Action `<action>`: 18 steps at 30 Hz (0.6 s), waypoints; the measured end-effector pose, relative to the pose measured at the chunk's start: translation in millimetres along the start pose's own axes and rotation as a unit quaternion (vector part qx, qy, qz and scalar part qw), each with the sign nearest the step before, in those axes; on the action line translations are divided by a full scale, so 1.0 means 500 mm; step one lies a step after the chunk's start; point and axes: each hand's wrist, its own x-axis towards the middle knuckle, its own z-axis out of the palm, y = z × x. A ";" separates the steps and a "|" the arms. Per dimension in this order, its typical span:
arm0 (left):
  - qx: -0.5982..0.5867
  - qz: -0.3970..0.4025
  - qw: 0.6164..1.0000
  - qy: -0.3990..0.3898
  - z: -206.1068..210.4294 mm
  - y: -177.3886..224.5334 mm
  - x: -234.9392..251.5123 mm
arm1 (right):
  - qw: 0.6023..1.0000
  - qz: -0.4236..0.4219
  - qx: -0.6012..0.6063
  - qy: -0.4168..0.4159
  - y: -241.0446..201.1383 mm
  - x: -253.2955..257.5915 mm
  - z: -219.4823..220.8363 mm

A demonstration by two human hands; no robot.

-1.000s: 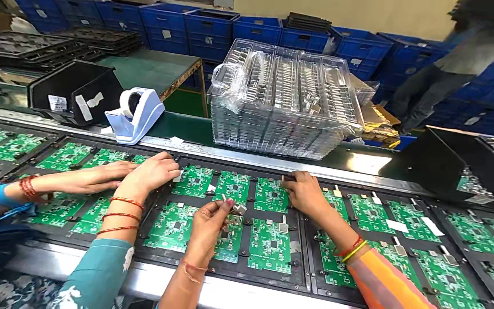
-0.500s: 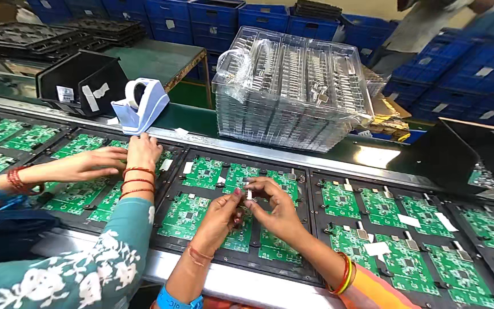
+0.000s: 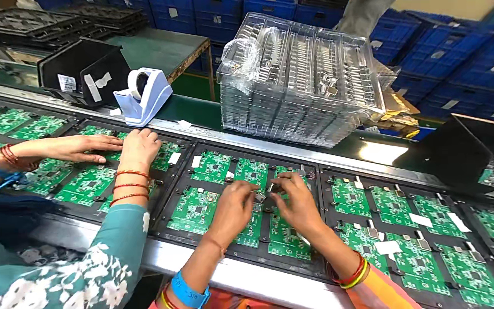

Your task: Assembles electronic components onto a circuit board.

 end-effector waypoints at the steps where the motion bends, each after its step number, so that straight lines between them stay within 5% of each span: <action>1: 0.039 0.030 0.998 -0.047 0.004 0.011 0.008 | 1.000 0.013 0.000 0.011 0.008 0.001 -0.004; 4: 0.140 0.061 0.970 -0.190 0.017 0.041 0.033 | 0.998 0.053 0.006 0.014 0.022 -0.002 -0.012; 7: 0.181 0.057 0.955 -0.228 0.021 0.049 0.053 | 0.997 0.075 0.011 0.003 0.020 -0.002 -0.025; 18: 0.081 0.014 0.996 0.027 -0.039 0.010 -0.037 | 0.992 -0.053 -0.028 -0.107 0.017 -0.035 0.013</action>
